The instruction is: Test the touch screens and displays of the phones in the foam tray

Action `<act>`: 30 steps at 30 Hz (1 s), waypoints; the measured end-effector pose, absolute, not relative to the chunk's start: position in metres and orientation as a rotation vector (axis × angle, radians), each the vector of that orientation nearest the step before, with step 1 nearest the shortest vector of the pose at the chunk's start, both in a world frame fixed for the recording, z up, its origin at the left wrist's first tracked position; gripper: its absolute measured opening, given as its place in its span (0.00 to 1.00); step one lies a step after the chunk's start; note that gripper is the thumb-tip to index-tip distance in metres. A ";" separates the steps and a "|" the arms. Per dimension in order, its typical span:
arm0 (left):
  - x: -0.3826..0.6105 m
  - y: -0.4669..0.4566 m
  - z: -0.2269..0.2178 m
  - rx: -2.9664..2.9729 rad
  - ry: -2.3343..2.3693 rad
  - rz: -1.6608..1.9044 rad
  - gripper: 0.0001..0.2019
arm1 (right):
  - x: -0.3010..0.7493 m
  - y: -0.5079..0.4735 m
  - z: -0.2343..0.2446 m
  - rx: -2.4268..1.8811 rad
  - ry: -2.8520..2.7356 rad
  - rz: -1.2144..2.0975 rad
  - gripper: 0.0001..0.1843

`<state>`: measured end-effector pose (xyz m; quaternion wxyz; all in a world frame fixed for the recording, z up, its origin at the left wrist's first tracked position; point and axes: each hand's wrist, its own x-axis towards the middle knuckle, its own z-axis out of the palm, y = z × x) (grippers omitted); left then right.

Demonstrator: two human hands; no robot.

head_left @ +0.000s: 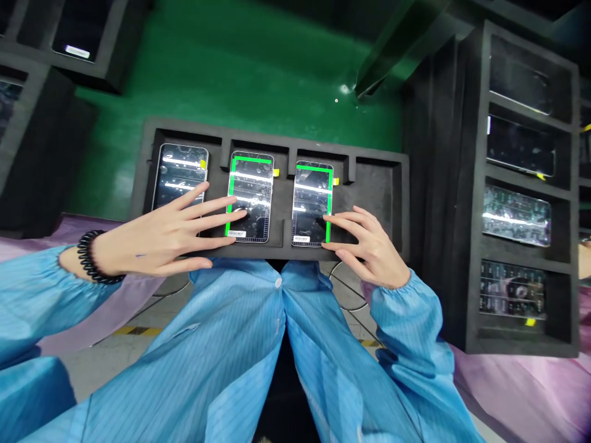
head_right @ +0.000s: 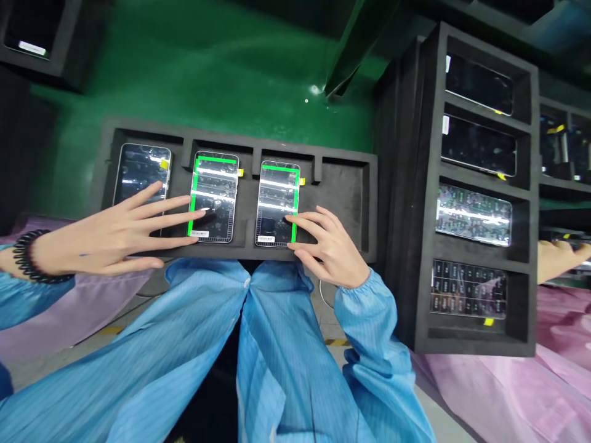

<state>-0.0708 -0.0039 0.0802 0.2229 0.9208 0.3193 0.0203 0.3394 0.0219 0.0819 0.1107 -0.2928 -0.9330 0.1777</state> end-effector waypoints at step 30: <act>-0.033 0.018 0.062 2.649 0.701 0.117 0.27 | 0.293 0.033 0.071 -0.693 -2.783 0.593 0.18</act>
